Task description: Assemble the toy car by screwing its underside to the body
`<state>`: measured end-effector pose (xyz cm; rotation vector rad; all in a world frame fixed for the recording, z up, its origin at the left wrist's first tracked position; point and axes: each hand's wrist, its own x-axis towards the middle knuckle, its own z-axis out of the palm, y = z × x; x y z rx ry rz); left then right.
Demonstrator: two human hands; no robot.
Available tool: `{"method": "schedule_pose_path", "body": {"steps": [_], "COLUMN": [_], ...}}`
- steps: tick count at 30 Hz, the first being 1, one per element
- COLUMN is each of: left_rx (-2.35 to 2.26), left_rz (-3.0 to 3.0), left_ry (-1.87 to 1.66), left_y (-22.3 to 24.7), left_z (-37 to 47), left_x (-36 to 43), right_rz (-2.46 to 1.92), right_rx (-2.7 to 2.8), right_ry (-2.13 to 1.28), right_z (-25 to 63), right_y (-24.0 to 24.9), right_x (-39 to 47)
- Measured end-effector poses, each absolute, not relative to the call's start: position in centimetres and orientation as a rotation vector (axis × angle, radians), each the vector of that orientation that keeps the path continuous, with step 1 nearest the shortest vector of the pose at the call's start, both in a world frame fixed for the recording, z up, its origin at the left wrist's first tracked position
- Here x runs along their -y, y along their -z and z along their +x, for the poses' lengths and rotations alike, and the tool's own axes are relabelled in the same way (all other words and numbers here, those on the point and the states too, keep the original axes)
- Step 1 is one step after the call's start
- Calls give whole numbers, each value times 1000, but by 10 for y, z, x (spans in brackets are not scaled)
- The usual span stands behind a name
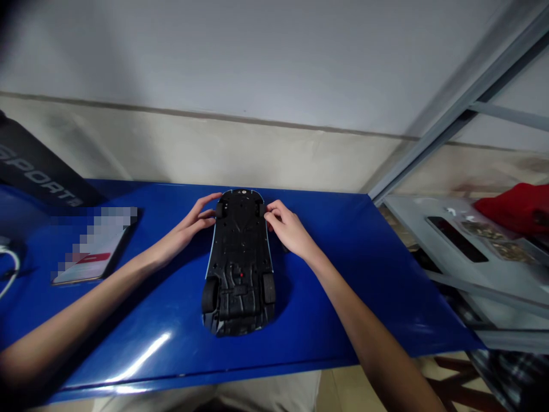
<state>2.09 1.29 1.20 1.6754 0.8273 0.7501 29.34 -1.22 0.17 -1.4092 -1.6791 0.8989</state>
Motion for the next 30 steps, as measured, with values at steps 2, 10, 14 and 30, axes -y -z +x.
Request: {"method": "schedule_pose_path", "body": {"steps": [2,10,14,30], "left_rx": [-819,-813,-822,-803], "left_rz": [1663,1672,1684,1662], "left_ry": [-748,-745,-740,-687], "left_y": [-11,-12,-13,-15], "left_z": [21,21,21,21], "left_x": [-13,-13,-12,-12], "right_rz": [-1407,-1415,-1426,-1427], "right_rx": [1684,1687,1701,1697], "right_ry": [-898,-894,-889,-879], "right_z": [293,293,293,293], "right_y": [-1,0,-3,0], "right_x": [12,12,13,12]}}
